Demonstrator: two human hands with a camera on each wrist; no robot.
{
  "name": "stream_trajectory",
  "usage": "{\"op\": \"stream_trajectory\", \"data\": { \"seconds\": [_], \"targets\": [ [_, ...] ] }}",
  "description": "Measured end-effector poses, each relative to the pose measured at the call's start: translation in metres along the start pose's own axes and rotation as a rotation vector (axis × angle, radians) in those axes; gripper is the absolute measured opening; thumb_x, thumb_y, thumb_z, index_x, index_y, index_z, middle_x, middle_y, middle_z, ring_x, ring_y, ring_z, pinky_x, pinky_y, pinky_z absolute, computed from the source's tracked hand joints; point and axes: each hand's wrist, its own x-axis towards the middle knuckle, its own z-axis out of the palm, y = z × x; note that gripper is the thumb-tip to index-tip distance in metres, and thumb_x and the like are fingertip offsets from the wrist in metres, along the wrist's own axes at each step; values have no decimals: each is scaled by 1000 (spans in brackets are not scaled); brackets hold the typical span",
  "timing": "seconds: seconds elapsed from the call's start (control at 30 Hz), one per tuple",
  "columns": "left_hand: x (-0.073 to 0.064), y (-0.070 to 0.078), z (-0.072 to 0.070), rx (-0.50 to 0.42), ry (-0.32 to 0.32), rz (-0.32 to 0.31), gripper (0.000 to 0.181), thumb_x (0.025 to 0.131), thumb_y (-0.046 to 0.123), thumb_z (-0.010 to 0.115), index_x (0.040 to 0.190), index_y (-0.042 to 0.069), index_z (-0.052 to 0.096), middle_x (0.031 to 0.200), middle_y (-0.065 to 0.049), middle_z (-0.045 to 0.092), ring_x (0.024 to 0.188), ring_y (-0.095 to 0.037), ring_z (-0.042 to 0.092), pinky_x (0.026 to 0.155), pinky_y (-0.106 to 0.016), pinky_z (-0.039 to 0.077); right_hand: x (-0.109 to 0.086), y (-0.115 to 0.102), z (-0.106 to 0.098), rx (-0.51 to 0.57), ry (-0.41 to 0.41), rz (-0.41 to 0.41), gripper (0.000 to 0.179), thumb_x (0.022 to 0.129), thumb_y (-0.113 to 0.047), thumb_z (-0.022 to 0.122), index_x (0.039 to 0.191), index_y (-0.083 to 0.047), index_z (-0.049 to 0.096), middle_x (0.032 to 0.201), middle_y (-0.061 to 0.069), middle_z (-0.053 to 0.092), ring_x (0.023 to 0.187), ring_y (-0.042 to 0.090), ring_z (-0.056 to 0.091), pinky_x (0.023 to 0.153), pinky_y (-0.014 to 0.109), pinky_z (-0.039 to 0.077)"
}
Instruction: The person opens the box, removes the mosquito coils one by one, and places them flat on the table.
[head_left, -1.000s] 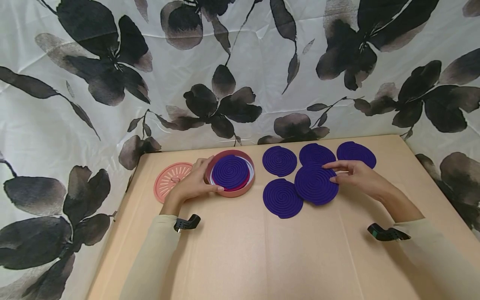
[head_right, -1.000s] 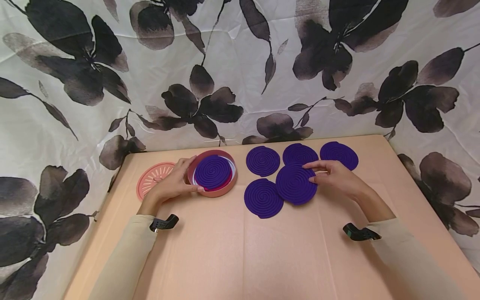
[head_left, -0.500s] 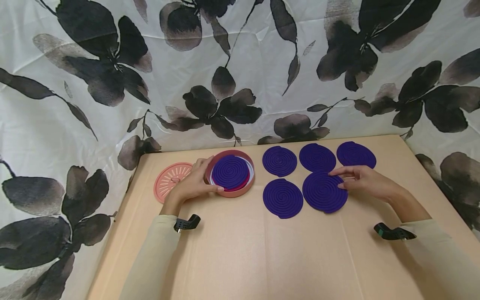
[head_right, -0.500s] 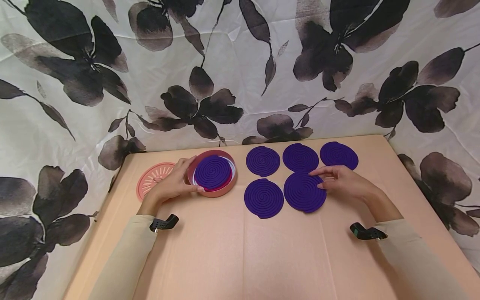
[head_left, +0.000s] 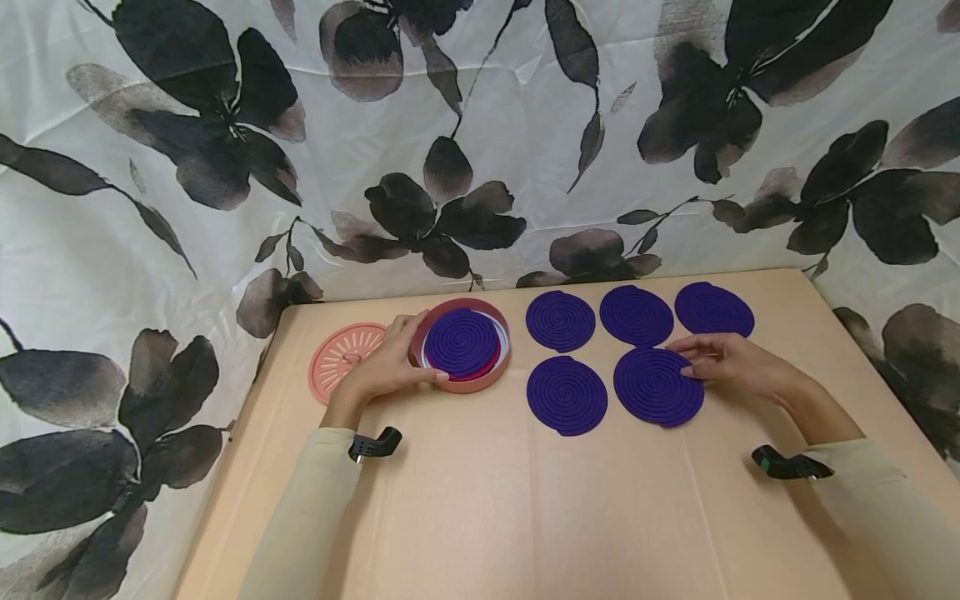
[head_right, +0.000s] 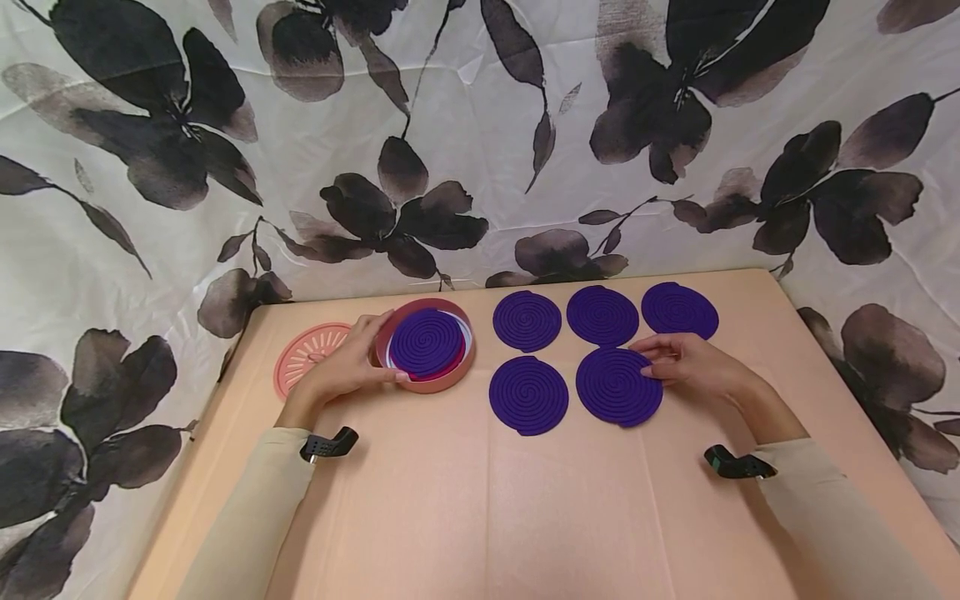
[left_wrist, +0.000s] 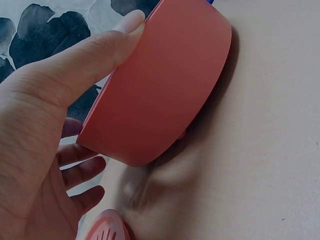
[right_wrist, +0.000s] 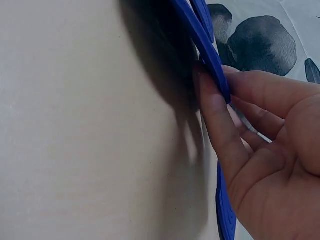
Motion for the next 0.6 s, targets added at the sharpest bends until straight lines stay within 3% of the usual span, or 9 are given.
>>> {"op": "stream_trajectory", "data": {
  "seconds": [0.27, 0.6],
  "targets": [
    [-1, 1, -1, 8, -4, -2, 124, 67, 68, 84, 164, 25, 19, 149, -8, 36, 140, -27, 35, 113, -60, 37, -2, -4, -1, -103, 41, 15, 44, 95, -10, 70, 135, 6, 59, 128, 25, 64, 100, 7, 64, 78, 24, 57],
    [0, 0, -1, -1, -10, -12, 124, 67, 68, 83, 164, 26, 18, 149, -7, 35, 140, -26, 35, 112, -60, 37, -4, -11, 1, -134, 26, -59, 37, 91, 7, 68, 127, 12, 60, 125, 31, 63, 97, 12, 68, 79, 20, 56]
  ]
}}
